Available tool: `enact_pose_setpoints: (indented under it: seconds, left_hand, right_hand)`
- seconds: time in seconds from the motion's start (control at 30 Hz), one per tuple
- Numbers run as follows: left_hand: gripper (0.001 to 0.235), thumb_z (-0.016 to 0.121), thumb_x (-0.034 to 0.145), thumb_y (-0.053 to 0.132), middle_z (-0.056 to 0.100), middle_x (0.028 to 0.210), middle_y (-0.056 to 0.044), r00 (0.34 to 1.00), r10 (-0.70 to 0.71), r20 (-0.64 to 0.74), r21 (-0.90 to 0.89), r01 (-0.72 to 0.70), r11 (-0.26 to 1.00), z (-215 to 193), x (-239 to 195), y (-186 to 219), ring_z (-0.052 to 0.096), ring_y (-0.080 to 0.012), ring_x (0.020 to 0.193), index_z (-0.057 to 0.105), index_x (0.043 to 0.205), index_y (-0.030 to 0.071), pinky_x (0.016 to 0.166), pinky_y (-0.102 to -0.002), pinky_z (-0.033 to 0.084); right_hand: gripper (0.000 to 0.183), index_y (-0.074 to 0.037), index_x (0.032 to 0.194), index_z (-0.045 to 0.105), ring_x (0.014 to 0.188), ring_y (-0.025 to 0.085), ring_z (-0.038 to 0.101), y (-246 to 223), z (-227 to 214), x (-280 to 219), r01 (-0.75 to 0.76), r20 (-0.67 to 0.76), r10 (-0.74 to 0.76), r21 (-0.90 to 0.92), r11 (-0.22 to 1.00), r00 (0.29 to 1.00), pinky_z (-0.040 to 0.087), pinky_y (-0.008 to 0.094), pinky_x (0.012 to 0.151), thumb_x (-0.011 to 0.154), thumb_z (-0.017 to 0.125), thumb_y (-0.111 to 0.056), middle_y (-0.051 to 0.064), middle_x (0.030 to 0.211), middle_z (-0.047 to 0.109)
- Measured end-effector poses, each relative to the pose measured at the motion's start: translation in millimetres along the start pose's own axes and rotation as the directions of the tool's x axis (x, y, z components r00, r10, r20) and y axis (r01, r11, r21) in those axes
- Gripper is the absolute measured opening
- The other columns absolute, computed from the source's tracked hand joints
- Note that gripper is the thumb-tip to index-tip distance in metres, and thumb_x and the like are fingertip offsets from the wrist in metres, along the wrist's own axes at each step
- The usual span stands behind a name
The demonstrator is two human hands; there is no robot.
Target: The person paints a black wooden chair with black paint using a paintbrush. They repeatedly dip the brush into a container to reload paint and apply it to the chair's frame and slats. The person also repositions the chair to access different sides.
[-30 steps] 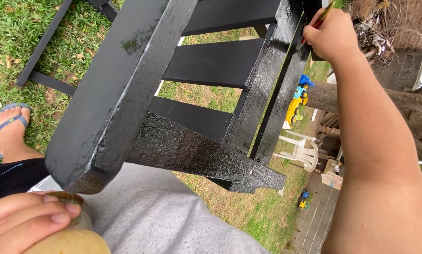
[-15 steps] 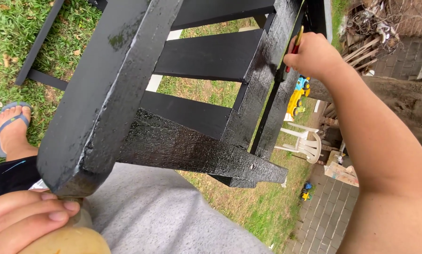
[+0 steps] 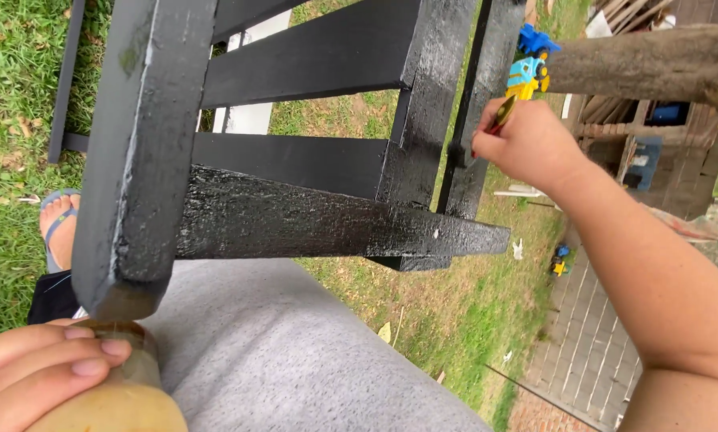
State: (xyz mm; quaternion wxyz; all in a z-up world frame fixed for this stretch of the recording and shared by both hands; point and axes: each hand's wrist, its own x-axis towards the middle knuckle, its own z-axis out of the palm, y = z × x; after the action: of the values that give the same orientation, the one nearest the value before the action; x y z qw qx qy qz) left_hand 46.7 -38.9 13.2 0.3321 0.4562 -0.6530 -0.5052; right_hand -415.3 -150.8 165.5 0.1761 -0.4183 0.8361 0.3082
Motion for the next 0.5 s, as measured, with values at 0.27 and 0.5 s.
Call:
enact_pose_setpoints:
  seconds: [0.27,0.5]
  left_hand:
    - [0.04,0.057,0.075,0.033,0.074,0.109,-0.006,0.992,0.023,0.121,-0.005,-0.023,1.0,-21,4,-13,0.066,-0.018,0.117,0.066,0.101,0.003,0.111,-0.03,0.052]
    - [0.031,0.056,0.08,0.023,0.072,0.104,-0.014,0.988,-0.137,-0.073,-0.031,0.135,0.99,-7,-11,0,0.064,-0.0236,0.115,0.061,0.096,-0.003,0.114,-0.036,0.051]
  right_hand:
    - [0.014,-0.01,0.073,0.062,0.054,0.021,0.053,-2,13,-9,-0.041,0.06,0.044,-0.038,0.998,0.997,0.045,0.037,0.051,0.084,0.058,-0.017,0.007,0.059,0.06]
    - [0.015,-0.006,0.083,0.062,0.052,0.016,0.053,-3,-7,40,-0.024,-0.107,0.029,0.051,0.998,0.994,0.048,0.028,0.041,0.098,0.058,-0.007,0.009,0.069,0.061]
